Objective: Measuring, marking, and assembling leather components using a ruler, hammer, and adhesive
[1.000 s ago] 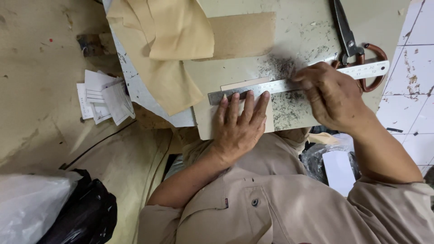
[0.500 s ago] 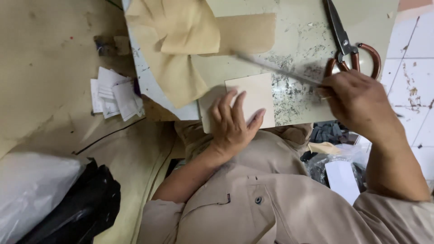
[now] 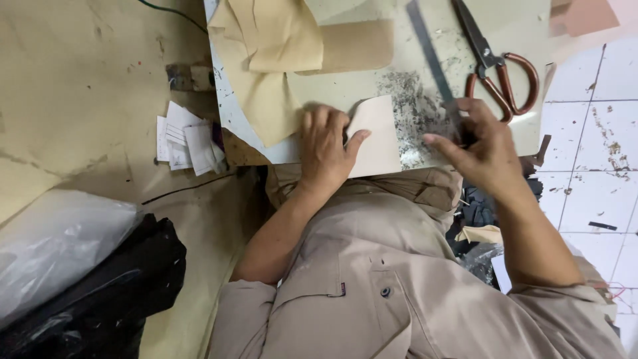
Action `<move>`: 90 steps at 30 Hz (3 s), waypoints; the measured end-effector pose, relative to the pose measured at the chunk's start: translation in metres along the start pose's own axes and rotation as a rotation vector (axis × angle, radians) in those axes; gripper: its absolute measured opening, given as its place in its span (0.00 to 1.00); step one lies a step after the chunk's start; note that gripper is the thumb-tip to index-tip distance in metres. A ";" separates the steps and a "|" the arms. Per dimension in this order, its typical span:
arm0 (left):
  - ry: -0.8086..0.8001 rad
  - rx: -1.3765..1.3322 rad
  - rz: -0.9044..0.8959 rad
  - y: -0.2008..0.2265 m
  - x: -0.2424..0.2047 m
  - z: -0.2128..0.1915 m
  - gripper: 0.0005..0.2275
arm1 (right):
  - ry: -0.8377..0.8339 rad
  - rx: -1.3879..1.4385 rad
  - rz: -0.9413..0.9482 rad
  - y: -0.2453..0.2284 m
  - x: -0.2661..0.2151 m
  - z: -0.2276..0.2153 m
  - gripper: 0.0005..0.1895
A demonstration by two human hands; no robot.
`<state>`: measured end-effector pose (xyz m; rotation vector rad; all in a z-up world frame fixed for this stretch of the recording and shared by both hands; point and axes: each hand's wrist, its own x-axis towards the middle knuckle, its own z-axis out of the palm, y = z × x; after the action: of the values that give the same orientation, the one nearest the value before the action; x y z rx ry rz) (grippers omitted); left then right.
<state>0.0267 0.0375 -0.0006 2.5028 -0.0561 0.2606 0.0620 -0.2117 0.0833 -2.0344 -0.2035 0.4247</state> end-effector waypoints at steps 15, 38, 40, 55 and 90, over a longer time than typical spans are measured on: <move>-0.815 -0.793 0.044 0.030 -0.067 0.010 0.14 | 0.242 0.081 -0.182 0.052 -0.093 -0.072 0.21; -1.169 -0.710 0.403 0.049 -0.015 -0.174 0.09 | 0.105 0.165 -0.035 0.065 -0.144 -0.050 0.25; -1.143 -0.663 0.327 0.057 -0.014 -0.182 0.08 | -0.126 -0.148 0.097 0.057 -0.136 -0.038 0.17; -1.146 -0.501 0.127 0.048 0.040 -0.131 0.05 | -0.133 0.223 -0.102 0.082 -0.115 0.023 0.05; 0.046 0.042 0.355 0.017 0.028 0.001 0.10 | 0.139 -0.050 0.145 0.040 -0.102 0.084 0.32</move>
<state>0.0524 0.0236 0.0144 2.5158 -0.4826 0.4673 -0.0659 -0.1952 0.0339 -2.1265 0.0194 0.3690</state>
